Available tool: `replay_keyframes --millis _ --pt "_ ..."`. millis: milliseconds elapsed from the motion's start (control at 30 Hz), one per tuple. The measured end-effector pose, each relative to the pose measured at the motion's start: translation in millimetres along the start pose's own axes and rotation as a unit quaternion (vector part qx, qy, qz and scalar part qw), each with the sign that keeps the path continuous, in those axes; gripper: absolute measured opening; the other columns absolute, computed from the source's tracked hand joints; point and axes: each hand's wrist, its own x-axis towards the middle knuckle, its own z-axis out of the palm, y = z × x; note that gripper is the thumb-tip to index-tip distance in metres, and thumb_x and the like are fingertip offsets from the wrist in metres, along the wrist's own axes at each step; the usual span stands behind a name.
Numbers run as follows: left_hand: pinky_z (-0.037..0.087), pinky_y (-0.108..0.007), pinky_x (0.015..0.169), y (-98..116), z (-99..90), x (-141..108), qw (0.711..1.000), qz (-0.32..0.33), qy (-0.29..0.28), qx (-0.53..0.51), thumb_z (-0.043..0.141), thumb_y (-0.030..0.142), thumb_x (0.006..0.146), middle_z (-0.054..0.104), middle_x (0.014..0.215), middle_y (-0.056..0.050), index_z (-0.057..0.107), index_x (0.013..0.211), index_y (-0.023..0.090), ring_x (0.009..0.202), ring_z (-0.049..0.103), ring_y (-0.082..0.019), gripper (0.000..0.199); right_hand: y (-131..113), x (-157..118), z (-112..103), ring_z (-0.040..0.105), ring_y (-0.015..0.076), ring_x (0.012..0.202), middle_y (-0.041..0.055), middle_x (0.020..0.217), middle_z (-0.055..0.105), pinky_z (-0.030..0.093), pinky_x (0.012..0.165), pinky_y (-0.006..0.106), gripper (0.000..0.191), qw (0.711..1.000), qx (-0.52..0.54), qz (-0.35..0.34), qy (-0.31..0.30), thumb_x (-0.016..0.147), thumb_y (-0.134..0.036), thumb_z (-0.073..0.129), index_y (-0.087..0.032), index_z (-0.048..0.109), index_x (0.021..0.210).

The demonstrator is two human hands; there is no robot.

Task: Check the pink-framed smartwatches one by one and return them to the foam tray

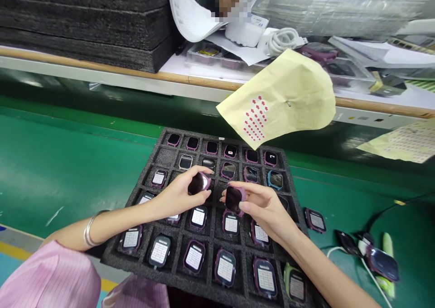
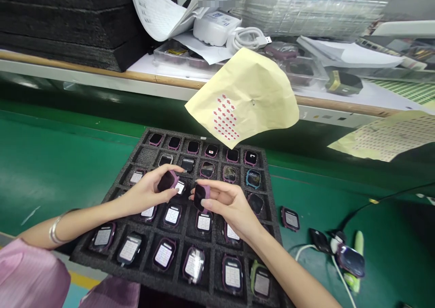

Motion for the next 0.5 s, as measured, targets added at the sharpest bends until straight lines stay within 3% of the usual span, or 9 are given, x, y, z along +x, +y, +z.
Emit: replay_keyframes --millis 267,400,500 --pt "0.043 -0.027 0.085 -2.7 1.7 3.7 0.999 0.050 0.005 0.013 0.057 0.016 0.079 0.060 0.104 -0.004 0.050 0.118 0.017 0.094 0.056 -0.017 0.039 -6.6 0.4 4.0 0.063 0.0301 0.107 0.0096 0.109 0.071 0.043 0.101 0.042 0.038 0.999 0.007 0.023 0.029 0.073 -0.034 0.080 -0.026 0.072 0.110" --pt "0.045 -0.028 0.084 0.0 -1.7 8.1 0.997 0.069 0.012 0.026 0.059 0.016 0.076 0.063 0.100 -0.004 0.054 0.114 0.016 0.090 0.058 -0.017 0.039 3.5 -4.6 -11.6 0.063 0.0335 0.107 0.0114 0.108 0.071 0.050 0.093 0.040 0.041 0.996 -0.028 0.043 0.079 0.071 -0.038 0.081 -0.025 0.072 0.109" --pt "0.047 -0.029 0.082 2.1 -5.8 12.4 0.996 0.079 0.035 0.029 0.064 0.021 0.075 0.065 0.097 -0.005 0.054 0.118 0.015 0.087 0.060 -0.018 0.044 12.2 12.3 -34.5 0.065 0.0366 0.100 0.0118 0.103 0.072 0.059 0.075 0.039 0.042 0.988 -0.110 0.000 0.106 0.071 -0.047 0.078 -0.026 0.073 0.107"
